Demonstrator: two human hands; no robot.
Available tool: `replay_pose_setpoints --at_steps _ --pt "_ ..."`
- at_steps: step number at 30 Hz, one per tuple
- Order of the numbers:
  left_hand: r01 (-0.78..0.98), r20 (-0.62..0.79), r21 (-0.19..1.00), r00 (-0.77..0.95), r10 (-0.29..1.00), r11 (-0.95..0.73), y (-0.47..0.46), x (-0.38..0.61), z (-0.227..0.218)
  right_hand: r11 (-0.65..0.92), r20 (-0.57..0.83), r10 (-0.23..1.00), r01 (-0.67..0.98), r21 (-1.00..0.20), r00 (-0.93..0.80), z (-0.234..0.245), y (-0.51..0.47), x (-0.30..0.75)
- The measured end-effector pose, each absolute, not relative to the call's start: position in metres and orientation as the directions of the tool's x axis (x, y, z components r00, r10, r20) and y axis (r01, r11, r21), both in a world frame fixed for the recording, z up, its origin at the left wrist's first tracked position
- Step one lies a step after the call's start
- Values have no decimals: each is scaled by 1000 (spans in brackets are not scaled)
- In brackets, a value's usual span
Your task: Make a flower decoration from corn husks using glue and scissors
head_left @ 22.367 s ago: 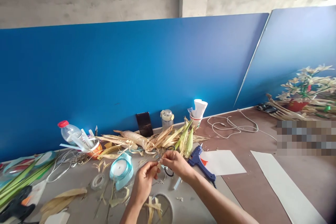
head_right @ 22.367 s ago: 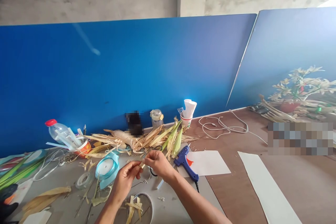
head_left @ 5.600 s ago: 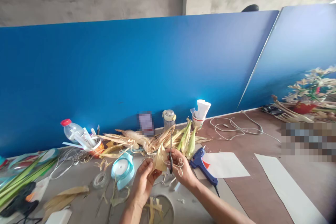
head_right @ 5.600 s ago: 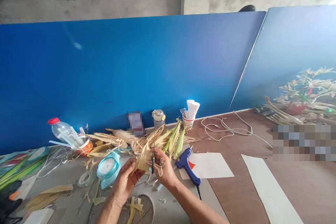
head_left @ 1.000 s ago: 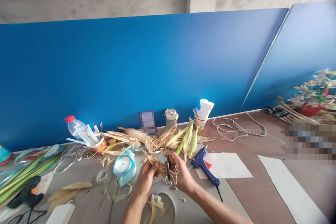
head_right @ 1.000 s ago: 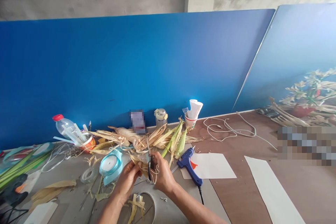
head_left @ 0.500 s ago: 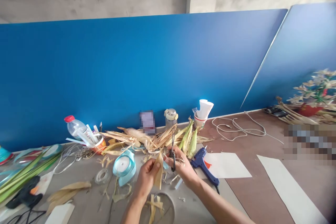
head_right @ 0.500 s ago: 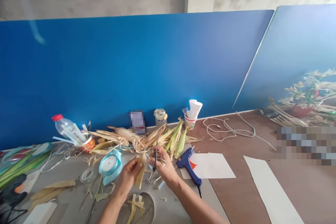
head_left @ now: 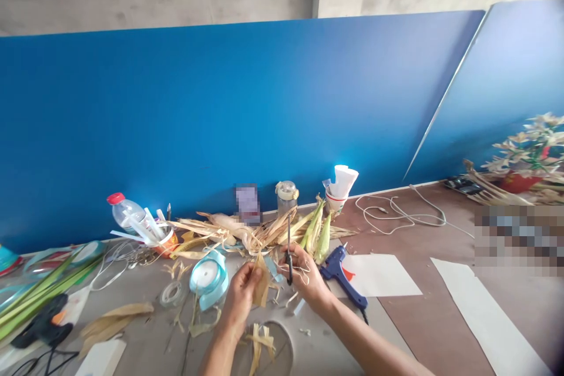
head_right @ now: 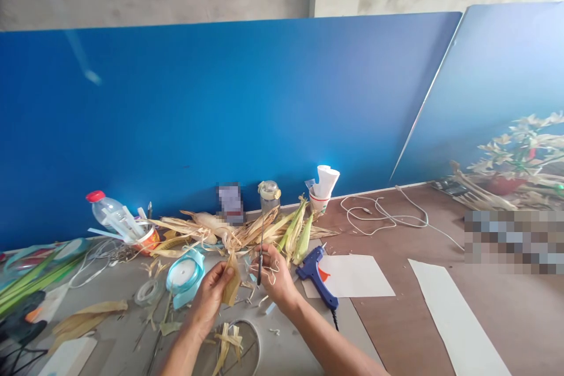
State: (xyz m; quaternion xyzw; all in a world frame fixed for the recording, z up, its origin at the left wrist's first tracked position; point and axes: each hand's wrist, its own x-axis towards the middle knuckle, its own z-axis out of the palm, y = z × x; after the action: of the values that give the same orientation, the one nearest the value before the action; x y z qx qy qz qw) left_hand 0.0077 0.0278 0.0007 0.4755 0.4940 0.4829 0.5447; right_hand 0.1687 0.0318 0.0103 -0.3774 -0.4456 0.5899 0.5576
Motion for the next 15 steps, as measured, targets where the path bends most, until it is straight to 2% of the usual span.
replay_pose_setpoints --at_steps 8,11,15 --pt "-203 -133 976 -253 958 82 38 -5 -7 53 63 998 -296 -954 -23 17 35 181" --pt "-225 -127 973 -295 947 60 41 -11 -9 71 80 997 -336 -939 -10 16 38 186" --pt "-143 -98 988 -306 947 56 42 -12 -11 78 89 996 -388 -918 -10 12 41 187"
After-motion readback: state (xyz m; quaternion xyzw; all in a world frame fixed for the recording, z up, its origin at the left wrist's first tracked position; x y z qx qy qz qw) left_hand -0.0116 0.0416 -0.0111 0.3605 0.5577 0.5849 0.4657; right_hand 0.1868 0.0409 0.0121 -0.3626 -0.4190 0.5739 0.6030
